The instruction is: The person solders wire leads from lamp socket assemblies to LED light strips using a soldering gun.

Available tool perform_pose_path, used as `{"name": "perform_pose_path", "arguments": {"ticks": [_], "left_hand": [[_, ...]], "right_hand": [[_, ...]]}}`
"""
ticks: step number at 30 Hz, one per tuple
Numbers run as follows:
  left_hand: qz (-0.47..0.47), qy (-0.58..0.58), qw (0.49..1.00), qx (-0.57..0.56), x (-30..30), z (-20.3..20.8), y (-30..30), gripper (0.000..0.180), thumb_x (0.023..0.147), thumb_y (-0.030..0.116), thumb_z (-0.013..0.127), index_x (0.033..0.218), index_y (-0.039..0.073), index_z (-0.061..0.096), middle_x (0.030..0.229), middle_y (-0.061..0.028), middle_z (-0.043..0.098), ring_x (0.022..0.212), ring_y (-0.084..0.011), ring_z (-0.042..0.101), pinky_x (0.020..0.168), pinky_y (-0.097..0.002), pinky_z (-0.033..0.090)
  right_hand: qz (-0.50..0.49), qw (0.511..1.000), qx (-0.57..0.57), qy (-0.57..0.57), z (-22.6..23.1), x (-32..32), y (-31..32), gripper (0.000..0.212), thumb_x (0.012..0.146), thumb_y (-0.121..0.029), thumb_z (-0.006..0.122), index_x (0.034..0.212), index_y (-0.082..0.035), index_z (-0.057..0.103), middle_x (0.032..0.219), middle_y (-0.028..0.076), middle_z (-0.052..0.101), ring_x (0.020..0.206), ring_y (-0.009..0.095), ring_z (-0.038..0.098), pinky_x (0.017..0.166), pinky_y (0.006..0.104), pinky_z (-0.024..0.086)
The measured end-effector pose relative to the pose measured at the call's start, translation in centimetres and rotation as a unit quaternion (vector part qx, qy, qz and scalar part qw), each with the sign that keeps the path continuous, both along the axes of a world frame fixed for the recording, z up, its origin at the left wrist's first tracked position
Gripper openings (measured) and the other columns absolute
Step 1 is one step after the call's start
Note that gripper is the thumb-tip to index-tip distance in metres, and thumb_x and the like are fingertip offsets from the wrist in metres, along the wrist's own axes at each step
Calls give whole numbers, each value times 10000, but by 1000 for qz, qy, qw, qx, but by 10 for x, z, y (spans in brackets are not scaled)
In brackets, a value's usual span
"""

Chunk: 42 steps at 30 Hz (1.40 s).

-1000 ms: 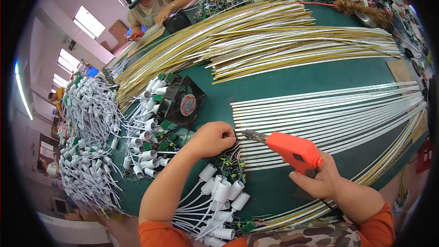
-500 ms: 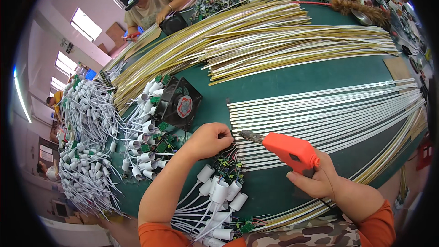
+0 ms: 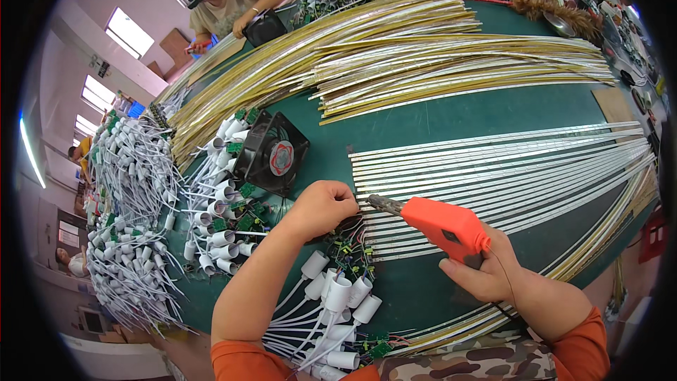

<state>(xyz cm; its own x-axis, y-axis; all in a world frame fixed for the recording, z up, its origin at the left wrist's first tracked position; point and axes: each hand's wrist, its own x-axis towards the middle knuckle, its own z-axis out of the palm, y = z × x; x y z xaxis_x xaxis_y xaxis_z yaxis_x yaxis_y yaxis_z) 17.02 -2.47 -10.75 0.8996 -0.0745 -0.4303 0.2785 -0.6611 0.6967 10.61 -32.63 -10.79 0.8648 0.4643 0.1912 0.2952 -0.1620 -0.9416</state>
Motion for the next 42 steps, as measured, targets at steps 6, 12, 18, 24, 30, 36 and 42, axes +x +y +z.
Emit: {"name": "perform_pose_path", "arguments": {"ticks": [6,12,18,24,30,36,42], "left_hand": [[12,8,1000,-23,-1,-1,2,163,774,169,670,777,6,684,650,-35,623,601,-117,548,569,-293,444],[-16,3,999,49,0,5,-4,153,760,155,671,772,4,688,662,-54,639,609,-128,565,591,-290,461],[-19,-11,997,76,0,3,-5,178,735,194,666,760,20,691,653,-98,654,606,-200,617,604,-328,485],[-22,-33,994,105,-1,3,-8,179,717,199,662,734,22,683,650,-116,651,606,-227,621,606,-346,488],[-12,-35,994,104,-1,2,-10,162,722,171,657,709,9,658,614,-76,607,581,-166,558,564,-320,449],[-1,-26,996,88,-2,5,-11,146,729,139,658,694,-1,641,579,-24,568,543,-99,495,514,-286,407],[-7,-36,996,79,-1,-1,-8,129,736,127,660,702,4,642,578,-8,566,519,-82,487,488,-265,393]], "right_hand": [[10,1000,-2,23,0,0,-1,486,804,-120,737,1246,-9,566,907,107,648,776,197,616,730,314,494],[3,1000,-25,8,2,1,4,463,810,-124,723,1237,-24,575,945,116,671,803,234,658,741,319,512],[16,999,-45,5,9,2,5,471,815,-124,714,1254,-37,567,951,97,676,822,246,666,751,334,523],[24,999,-36,14,7,1,5,495,817,-125,712,1276,-38,550,941,93,670,822,250,663,753,339,522],[30,998,-49,23,8,1,5,482,821,-135,710,1264,-35,550,906,86,652,801,252,652,737,348,517],[28,998,-53,31,9,0,4,467,822,-143,712,1248,-34,555,923,95,652,805,252,649,744,350,515],[0,999,-13,39,9,-1,-3,462,824,-147,718,1242,-30,561,961,127,659,831,250,655,763,333,510]]}}
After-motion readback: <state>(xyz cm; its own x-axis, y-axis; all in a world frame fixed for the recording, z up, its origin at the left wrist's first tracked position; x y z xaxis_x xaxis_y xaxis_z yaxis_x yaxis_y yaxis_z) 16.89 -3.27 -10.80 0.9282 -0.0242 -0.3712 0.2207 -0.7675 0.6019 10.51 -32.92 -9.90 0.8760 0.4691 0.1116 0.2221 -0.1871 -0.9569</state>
